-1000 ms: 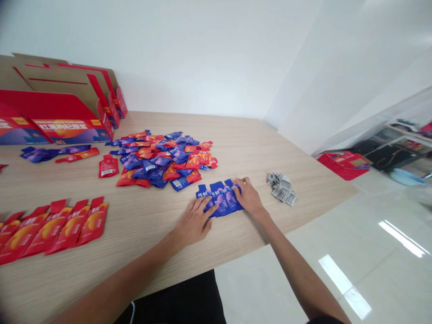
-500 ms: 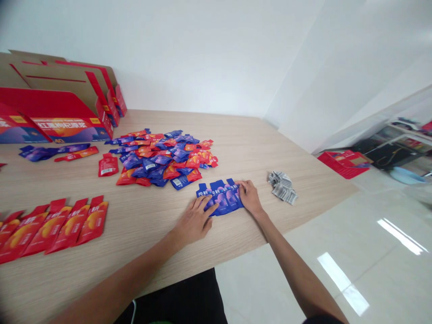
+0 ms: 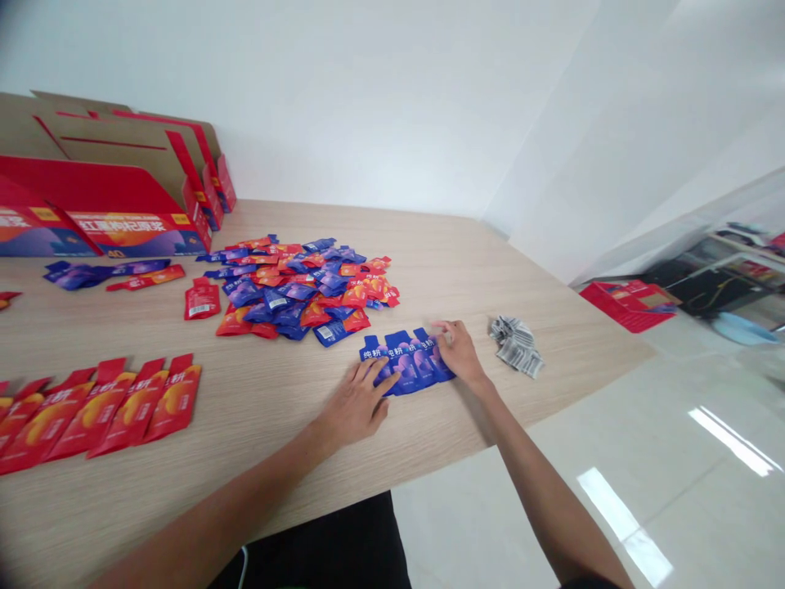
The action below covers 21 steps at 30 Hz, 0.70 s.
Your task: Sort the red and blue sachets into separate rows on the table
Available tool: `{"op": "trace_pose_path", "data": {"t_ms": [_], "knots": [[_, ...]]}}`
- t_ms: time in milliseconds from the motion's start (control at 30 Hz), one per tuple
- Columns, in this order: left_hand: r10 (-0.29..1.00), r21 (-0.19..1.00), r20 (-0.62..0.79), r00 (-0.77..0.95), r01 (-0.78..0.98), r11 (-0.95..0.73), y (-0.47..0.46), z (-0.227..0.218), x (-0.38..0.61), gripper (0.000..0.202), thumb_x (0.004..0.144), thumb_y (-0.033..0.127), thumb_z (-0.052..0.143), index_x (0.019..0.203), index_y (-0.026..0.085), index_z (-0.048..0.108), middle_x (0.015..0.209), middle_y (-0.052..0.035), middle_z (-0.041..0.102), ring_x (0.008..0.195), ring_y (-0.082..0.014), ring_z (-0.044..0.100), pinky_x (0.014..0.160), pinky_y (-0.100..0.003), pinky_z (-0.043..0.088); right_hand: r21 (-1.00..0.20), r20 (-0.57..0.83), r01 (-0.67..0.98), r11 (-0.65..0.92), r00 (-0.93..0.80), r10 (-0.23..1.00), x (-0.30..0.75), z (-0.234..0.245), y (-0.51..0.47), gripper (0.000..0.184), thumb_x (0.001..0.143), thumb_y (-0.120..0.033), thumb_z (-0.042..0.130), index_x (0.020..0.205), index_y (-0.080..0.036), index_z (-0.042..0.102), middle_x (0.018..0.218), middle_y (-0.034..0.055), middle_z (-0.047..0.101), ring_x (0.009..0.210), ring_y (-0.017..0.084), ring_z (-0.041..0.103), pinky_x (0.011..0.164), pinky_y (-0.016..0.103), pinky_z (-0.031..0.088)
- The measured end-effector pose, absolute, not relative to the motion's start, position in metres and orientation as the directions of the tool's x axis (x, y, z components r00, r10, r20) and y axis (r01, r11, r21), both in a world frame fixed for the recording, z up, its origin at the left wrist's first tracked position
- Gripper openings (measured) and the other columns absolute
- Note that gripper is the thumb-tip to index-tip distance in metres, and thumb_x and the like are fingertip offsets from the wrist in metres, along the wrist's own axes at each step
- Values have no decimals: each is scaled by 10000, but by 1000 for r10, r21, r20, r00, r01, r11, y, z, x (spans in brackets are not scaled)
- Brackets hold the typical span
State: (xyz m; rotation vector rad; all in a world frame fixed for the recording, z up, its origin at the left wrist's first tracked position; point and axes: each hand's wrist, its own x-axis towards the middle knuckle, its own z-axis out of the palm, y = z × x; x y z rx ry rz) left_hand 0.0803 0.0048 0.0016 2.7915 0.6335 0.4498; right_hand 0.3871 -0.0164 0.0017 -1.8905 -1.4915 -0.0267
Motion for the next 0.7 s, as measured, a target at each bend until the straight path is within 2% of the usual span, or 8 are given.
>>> {"op": "trace_pose_path", "data": {"t_ms": [133, 200, 267, 333, 367, 467, 600, 700], "knots": [[455, 305, 252, 854, 376, -875, 5, -1, 81, 535, 1023, 340, 525, 1549, 242, 507, 1635, -144, 449, 1482, -348, 418, 1221, -564, 345, -489, 480, 870, 66, 205, 853, 359, 42, 28, 306, 949, -303, 509, 1116, -206, 747, 992, 83, 690, 792, 205, 598, 833, 348, 515], [458, 310, 257, 851, 376, -873, 5, -2, 81, 538, 1017, 336, 534, 1545, 241, 510, 1633, -142, 451, 1483, -349, 414, 1223, -564, 340, -479, 462, 865, 150, 103, 881, 332, 60, 64, 317, 994, -332, 487, 1119, -199, 747, 1043, 86, 717, 869, 205, 632, 874, 337, 512], [459, 317, 254, 851, 375, -871, 5, -3, 81, 547, 1014, 333, 540, 1551, 233, 505, 1636, -152, 445, 1488, -354, 410, 1229, -567, 331, -446, 410, 881, 159, 43, 911, 301, 74, 108, 315, 1015, -316, 480, 1118, -193, 751, 1123, 92, 735, 1000, 211, 656, 943, 324, 492], [463, 327, 250, 850, 376, -867, 4, -3, 81, 563, 1011, 330, 545, 1561, 225, 493, 1641, -160, 437, 1493, -359, 410, 1232, -566, 331, -396, 296, 916, 70, 55, 954, 272, 83, 151, 330, 1035, -269, 445, 1108, -177, 753, 1177, 96, 748, 1106, 217, 660, 993, 306, 469], [465, 333, 250, 849, 376, -865, 4, -2, 81, 570, 1010, 330, 546, 1566, 222, 485, 1642, -164, 433, 1497, -361, 409, 1232, -568, 332, -357, 193, 934, -3, 77, 978, 259, 85, 170, 368, 1060, -275, 406, 1105, -167, 755, 1169, 102, 760, 1110, 219, 671, 985, 297, 471], [472, 353, 248, 846, 375, -857, 4, -2, 80, 581, 1008, 341, 546, 1568, 201, 475, 1639, -193, 425, 1516, -378, 388, 1240, -589, 315, -279, 11, 949, -144, 153, 988, 230, 84, 214, 426, 1078, -395, 433, 1066, -130, 766, 1131, 149, 781, 1093, 258, 704, 954, 301, 488], [475, 366, 230, 850, 376, -851, 4, 0, 80, 581, 988, 362, 573, 1526, 152, 506, 1614, -231, 434, 1517, -403, 385, 1255, -604, 286, -262, -38, 943, -205, 202, 979, 212, 76, 241, 529, 953, -607, 632, 1083, -113, 769, 1171, 212, 767, 1138, 307, 707, 956, 318, 503], [480, 377, 234, 845, 377, -846, 4, -1, 80, 590, 975, 365, 585, 1512, 132, 507, 1606, -230, 441, 1520, -400, 381, 1259, -593, 292, -280, -59, 928, -245, 238, 970, 213, 74, 249, 549, 895, -642, 684, 1069, -129, 775, 1148, 205, 773, 1089, 313, 722, 898, 324, 523]]}}
